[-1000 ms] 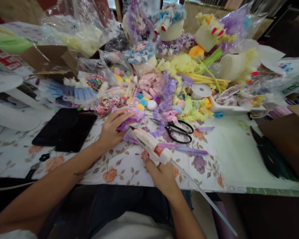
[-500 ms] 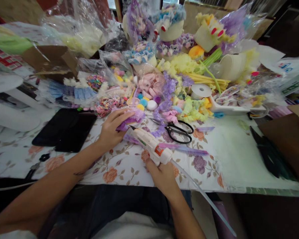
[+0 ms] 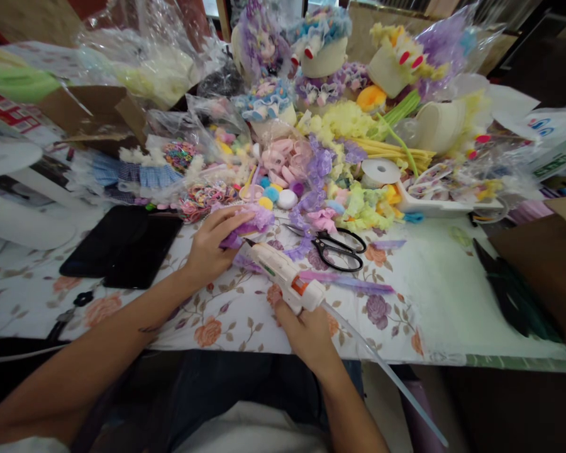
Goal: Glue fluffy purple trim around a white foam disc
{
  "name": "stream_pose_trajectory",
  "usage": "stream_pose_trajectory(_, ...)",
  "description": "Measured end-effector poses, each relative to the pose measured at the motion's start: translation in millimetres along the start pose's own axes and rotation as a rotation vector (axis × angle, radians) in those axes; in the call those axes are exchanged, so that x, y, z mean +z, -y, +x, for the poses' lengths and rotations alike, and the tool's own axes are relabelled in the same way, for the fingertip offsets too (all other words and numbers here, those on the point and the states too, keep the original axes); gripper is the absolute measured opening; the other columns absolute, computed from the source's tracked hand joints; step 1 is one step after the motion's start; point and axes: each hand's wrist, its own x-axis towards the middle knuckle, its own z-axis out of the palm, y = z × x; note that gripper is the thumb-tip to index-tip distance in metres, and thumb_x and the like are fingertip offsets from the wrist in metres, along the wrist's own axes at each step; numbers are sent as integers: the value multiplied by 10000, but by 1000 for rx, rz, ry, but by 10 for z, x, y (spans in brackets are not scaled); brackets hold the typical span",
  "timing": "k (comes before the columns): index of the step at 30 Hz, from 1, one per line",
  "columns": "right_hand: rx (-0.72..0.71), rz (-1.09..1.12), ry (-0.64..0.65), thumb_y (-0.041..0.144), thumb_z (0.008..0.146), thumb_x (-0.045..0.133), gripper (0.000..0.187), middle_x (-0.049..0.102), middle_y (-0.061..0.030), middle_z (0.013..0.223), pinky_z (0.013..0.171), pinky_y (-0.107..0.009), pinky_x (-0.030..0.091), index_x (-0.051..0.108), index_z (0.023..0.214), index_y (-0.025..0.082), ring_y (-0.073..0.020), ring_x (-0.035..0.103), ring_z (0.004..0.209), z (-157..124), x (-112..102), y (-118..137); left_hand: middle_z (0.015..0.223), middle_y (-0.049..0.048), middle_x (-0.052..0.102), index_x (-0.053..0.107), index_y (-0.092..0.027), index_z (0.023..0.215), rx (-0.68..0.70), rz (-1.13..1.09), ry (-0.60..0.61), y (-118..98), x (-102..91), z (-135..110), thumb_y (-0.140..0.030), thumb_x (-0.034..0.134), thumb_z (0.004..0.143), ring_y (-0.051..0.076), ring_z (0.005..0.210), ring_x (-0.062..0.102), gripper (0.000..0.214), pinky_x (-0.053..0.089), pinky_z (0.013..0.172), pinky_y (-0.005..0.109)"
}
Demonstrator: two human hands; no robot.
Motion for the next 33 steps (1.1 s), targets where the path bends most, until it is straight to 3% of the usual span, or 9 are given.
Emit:
stream_pose_trajectory(28,5,26,-30,389,840,542,400,513,17,458,521,-255,419,559,485,206,-126,506,471,15,5,-24,1263,106,601,577,-220,1341,-29,-10,16,-4,-17,-2,-51,538,838,236,1172,583,532,474,1033,382)
stream_pose_trajectory(33,29,59,-32,407,834,558,331,583,4,505,498,-261,410,573,570,208,-136,523,479,21,18,-71,1268,98,600,567,-237,1351,-39,-7,20,-5,-17,-1,-57,529,844,235,1170,584,540,474,1033,390)
